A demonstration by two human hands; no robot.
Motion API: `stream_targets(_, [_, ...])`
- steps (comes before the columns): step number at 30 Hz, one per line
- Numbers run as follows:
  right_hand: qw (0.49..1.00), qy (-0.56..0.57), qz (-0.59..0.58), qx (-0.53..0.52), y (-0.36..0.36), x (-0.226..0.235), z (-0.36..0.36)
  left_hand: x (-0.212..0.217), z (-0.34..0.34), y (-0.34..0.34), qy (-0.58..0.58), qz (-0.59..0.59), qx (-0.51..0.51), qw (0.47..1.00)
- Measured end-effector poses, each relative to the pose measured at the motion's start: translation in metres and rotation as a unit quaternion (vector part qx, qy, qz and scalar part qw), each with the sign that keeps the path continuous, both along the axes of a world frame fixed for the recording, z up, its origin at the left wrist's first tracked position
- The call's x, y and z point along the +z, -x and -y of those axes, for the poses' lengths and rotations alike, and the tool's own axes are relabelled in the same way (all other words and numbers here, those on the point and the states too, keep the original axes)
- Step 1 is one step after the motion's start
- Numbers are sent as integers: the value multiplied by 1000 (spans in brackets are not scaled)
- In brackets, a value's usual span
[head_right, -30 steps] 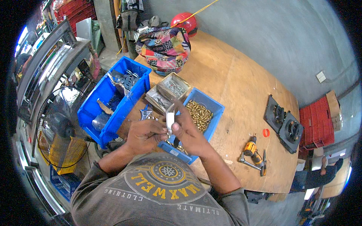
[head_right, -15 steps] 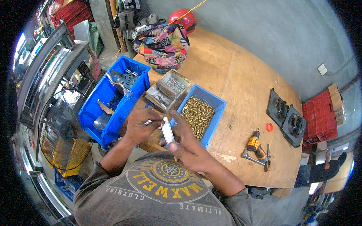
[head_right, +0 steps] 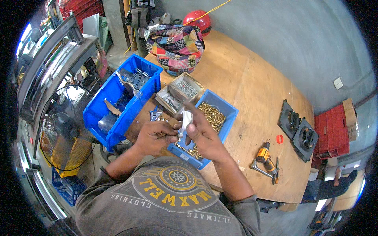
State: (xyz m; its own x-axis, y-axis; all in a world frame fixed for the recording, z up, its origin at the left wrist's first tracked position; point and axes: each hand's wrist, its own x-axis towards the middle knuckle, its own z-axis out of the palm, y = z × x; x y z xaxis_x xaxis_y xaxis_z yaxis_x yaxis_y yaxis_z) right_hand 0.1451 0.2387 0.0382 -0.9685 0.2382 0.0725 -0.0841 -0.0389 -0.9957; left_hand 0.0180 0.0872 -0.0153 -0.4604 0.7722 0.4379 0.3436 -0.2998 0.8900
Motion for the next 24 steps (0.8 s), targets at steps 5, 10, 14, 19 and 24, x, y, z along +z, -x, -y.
stream_targets(5, [976,-203,73,13,-6,-28,7,-10,3,-2,-25,145,8,989])
stream_targets(10, [979,-172,95,-47,-15,-43,31,-17,3,13,-32,138,50,989])
stream_targets(14, [972,-215,51,-77,-16,-39,34,-21,0,8,-4,64,69,996])
stream_targets(19, [941,-323,41,-91,-18,-22,37,-13,1,-11,29,183,23,982])
stream_targets(24, [888,-452,64,-55,-27,10,38,8,12,-5,82,-46,-44,995])
